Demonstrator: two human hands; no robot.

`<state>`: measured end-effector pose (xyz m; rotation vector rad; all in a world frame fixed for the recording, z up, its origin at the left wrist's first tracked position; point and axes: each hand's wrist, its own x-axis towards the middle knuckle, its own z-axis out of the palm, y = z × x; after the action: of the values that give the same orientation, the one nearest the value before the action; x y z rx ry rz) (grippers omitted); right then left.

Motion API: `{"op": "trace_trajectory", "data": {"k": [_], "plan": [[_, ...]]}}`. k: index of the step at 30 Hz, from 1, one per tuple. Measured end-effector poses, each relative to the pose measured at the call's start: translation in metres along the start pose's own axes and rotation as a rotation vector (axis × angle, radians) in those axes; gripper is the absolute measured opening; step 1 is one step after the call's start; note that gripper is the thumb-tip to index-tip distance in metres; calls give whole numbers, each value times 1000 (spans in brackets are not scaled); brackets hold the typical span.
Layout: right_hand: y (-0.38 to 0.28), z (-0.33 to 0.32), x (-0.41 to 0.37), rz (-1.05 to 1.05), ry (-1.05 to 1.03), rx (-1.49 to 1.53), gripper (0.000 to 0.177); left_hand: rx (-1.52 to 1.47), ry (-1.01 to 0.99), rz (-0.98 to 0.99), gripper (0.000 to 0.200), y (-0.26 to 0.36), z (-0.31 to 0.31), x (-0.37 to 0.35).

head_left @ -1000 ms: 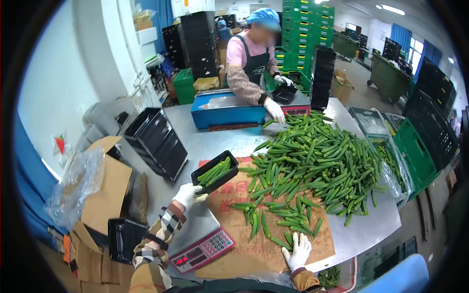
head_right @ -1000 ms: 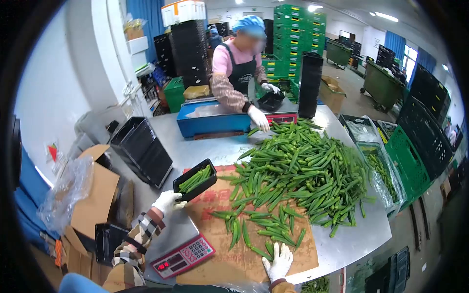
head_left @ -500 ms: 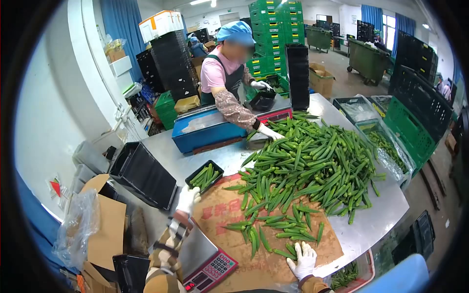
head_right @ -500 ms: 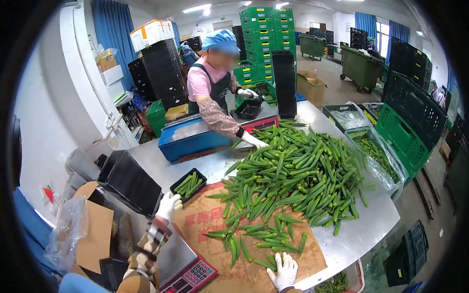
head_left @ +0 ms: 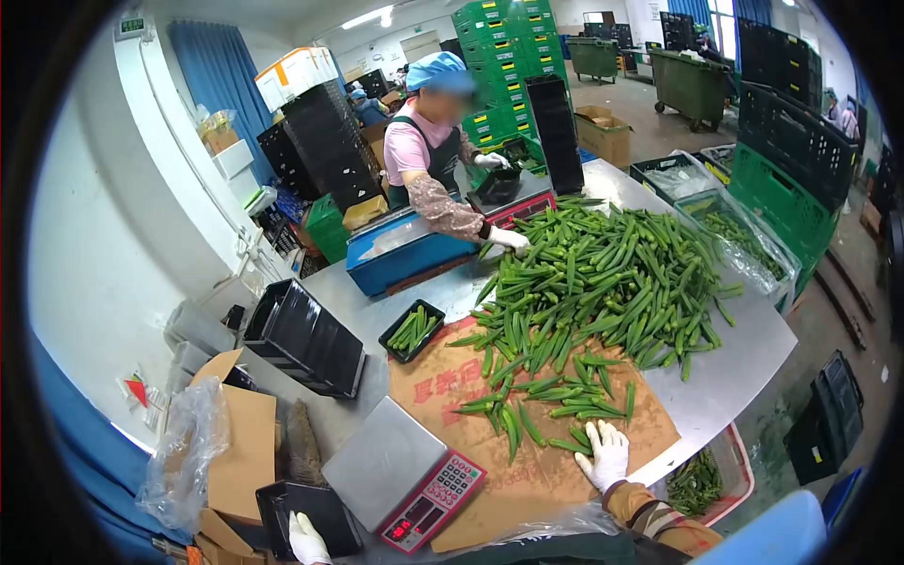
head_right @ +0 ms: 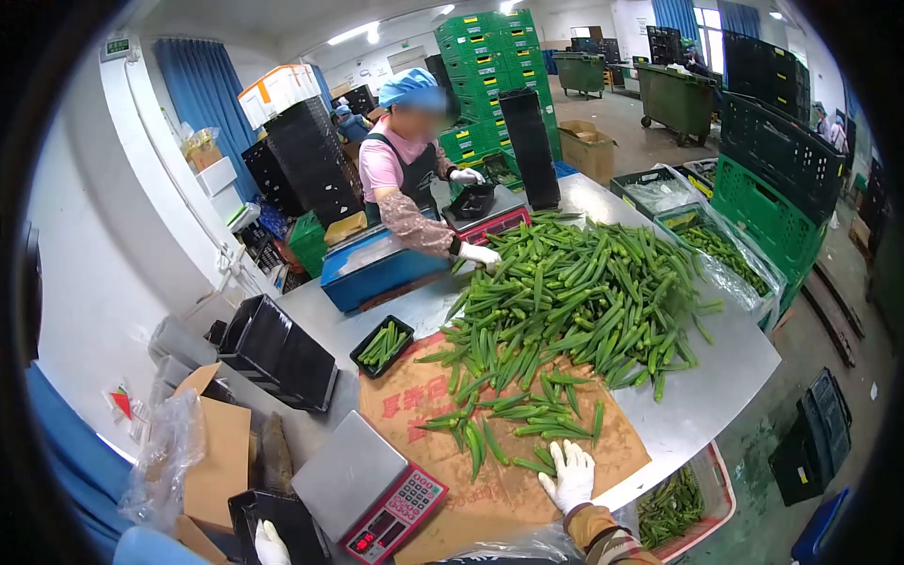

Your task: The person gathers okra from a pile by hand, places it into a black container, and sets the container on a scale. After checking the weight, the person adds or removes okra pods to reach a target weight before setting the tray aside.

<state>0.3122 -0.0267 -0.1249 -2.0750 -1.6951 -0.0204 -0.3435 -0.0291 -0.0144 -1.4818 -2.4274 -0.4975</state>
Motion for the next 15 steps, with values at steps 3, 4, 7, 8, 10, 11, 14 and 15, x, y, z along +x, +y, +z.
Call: {"op": "trace_trajectory", "data": {"k": [3,4,7,8,10,11,14,15], "plan": [[-1,-3,0,-1,-14,1,78,-212,-110,-154,45,-16,6,-3],[1,-2,0,-3,-15,3,78,-374,-47,-222,35,6,-9,3],[3,-1,-1,-11,-23,21,78,-587,-58,-304,25,7,-21,18],[4,0,-2,-15,-15,24,78,-689,-53,-291,24,-6,-15,22],[5,1,-3,-21,-4,32,77,-954,69,-422,21,-13,-13,24],[5,1,-3,-26,-3,39,77,-1121,189,-498,21,6,-28,26],[7,2,-2,-26,-27,58,79,-874,520,-334,30,35,-66,26],[6,2,-1,-28,-2,62,79,-726,519,-189,27,69,-85,23]]}}
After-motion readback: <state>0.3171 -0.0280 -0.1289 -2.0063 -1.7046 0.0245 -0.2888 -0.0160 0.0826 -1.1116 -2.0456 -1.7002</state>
